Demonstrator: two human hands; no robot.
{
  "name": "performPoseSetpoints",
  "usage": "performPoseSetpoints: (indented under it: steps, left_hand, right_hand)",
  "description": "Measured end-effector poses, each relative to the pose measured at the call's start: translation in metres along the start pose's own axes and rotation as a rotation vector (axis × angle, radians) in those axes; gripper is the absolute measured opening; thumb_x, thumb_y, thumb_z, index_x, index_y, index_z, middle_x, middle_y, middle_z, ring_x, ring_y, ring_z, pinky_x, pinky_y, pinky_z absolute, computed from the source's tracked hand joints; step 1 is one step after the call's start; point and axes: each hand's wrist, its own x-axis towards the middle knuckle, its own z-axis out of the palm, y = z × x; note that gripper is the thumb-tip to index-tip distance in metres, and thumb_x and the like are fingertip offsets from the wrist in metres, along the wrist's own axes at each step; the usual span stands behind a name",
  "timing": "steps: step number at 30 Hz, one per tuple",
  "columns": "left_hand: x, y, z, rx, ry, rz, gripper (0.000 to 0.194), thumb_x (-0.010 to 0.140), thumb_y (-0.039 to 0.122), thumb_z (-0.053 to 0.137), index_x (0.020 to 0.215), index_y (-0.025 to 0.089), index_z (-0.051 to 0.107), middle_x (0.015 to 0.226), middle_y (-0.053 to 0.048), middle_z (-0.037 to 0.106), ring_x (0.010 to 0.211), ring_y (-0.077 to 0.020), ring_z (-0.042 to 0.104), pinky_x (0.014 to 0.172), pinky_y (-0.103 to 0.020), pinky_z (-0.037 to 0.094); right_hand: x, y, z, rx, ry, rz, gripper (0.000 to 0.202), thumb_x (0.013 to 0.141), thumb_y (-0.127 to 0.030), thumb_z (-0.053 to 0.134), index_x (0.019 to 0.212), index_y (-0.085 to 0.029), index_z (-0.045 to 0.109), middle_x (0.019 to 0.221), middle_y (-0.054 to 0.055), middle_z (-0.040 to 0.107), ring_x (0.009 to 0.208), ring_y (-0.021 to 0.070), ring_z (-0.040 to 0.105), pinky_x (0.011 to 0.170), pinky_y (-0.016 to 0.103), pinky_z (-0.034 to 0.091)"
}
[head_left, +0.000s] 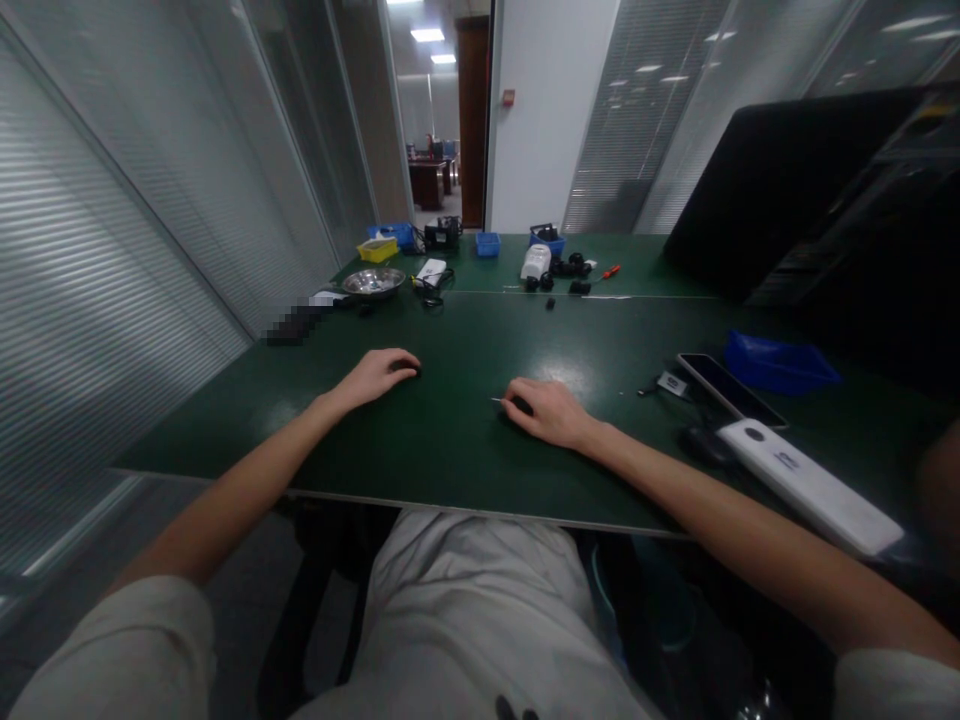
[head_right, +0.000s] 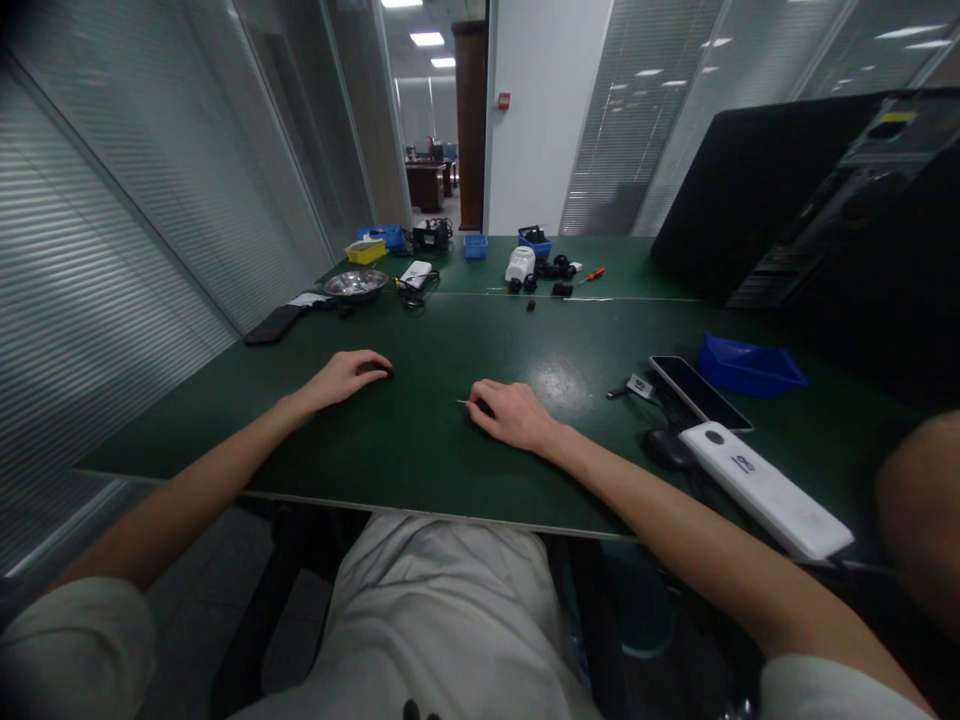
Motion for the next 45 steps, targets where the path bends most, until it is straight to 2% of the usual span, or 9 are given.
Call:
performPoseSetpoints:
  steps: [6, 9, 12, 17, 25, 29, 36, 38, 45]
  left_hand:
    - [-0.081, -0.122, -0.089, 0.205, 0.309, -0.547, 0.037, 0.088, 0.035, 0.069, 0.118, 0.015, 0.075, 0.115, -0.007, 0.076, 0.096, -0.0197, 0.065, 0.086, -0.025, 0.047]
    - [-0.115, -0.15, -0.115, 0.321, 0.399, -0.723, 0.036, 0.089, 0.034, 0.069, 0.119, 0.014, 0.075, 0.105, -0.001, 0.076, 0.092, -0.0152, 0.063, 0.08, -0.019, 0.043]
    - [-0.125, -0.144, -0.121, 0.421, 0.386, -0.774, 0.03, 0.09, 0.032, 0.068, 0.114, 0.018, 0.076, 0.092, 0.004, 0.076, 0.088, -0.0141, 0.061, 0.075, -0.016, 0.039]
    - [-0.115, -0.123, -0.116, 0.514, 0.381, -0.772, 0.023, 0.089, 0.031, 0.067, 0.105, 0.019, 0.079, 0.072, 0.007, 0.07, 0.076, -0.0148, 0.059, 0.071, -0.017, 0.037]
    - [-0.12, -0.124, -0.119, 0.248, 0.558, -0.856, 0.023, 0.086, 0.025, 0.072, 0.107, 0.016, 0.077, 0.071, 0.009, 0.069, 0.074, -0.0106, 0.058, 0.073, -0.016, 0.039]
    - [-0.119, -0.123, -0.117, 0.259, 0.606, -0.872, 0.015, 0.086, 0.024, 0.074, 0.098, 0.016, 0.078, 0.068, 0.009, 0.067, 0.073, -0.0111, 0.057, 0.073, -0.017, 0.039]
    - [-0.125, -0.16, -0.118, 0.421, 0.519, -0.708, 0.024, 0.09, 0.026, 0.071, 0.109, 0.013, 0.077, 0.102, 0.003, 0.073, 0.095, -0.0134, 0.06, 0.092, -0.02, 0.041]
    - [-0.127, -0.168, -0.118, 0.445, 0.504, -0.707, 0.026, 0.091, 0.027, 0.07, 0.111, 0.012, 0.077, 0.108, 0.001, 0.073, 0.099, -0.0144, 0.06, 0.097, -0.021, 0.04]
    - [-0.127, -0.171, -0.119, 0.505, 0.484, -0.686, 0.029, 0.094, 0.028, 0.066, 0.113, 0.009, 0.078, 0.118, -0.008, 0.073, 0.104, -0.0189, 0.062, 0.099, -0.025, 0.041]
  right_hand:
    - [0.0, 0.001, 0.001, -0.001, 0.004, 0.001, 0.024, 0.105, -0.04, 0.045, 0.102, -0.022, 0.06, 0.098, 0.004, 0.07, 0.078, 0.0164, 0.062, 0.068, 0.028, 0.036]
    - [0.0, 0.001, 0.001, 0.002, 0.004, 0.002, 0.024, 0.105, -0.04, 0.045, 0.102, -0.022, 0.06, 0.098, 0.004, 0.07, 0.078, 0.0163, 0.062, 0.068, 0.028, 0.036]
    - [0.0, 0.001, 0.001, 0.003, 0.001, 0.001, 0.024, 0.105, -0.04, 0.046, 0.102, -0.022, 0.061, 0.097, 0.004, 0.07, 0.077, 0.0162, 0.062, 0.068, 0.029, 0.036]
    - [0.0, 0.001, 0.001, -0.009, 0.001, 0.011, 0.024, 0.104, -0.04, 0.046, 0.102, -0.022, 0.062, 0.097, 0.004, 0.07, 0.077, 0.0166, 0.062, 0.067, 0.029, 0.035]
    - [0.0, 0.002, 0.001, -0.017, -0.004, 0.012, 0.025, 0.105, -0.041, 0.045, 0.102, -0.022, 0.061, 0.098, 0.004, 0.071, 0.077, 0.0166, 0.062, 0.067, 0.029, 0.035]
    - [0.0, 0.002, 0.001, -0.01, -0.008, 0.011, 0.024, 0.105, -0.041, 0.046, 0.103, -0.022, 0.061, 0.099, 0.004, 0.071, 0.077, 0.0169, 0.062, 0.067, 0.029, 0.035]
    - [0.0, 0.002, 0.001, -0.015, -0.013, 0.012, 0.023, 0.104, -0.04, 0.047, 0.102, -0.022, 0.06, 0.099, 0.004, 0.072, 0.079, 0.0172, 0.064, 0.068, 0.029, 0.036]
    - [0.0, 0.002, 0.001, -0.014, -0.013, 0.008, 0.023, 0.105, -0.04, 0.046, 0.103, -0.022, 0.061, 0.099, 0.004, 0.071, 0.079, 0.017, 0.064, 0.068, 0.029, 0.036]
    - [0.0, 0.004, 0.004, -0.008, -0.004, 0.002, 0.024, 0.104, -0.042, 0.046, 0.101, -0.022, 0.061, 0.097, 0.004, 0.071, 0.078, 0.0168, 0.063, 0.067, 0.029, 0.034]
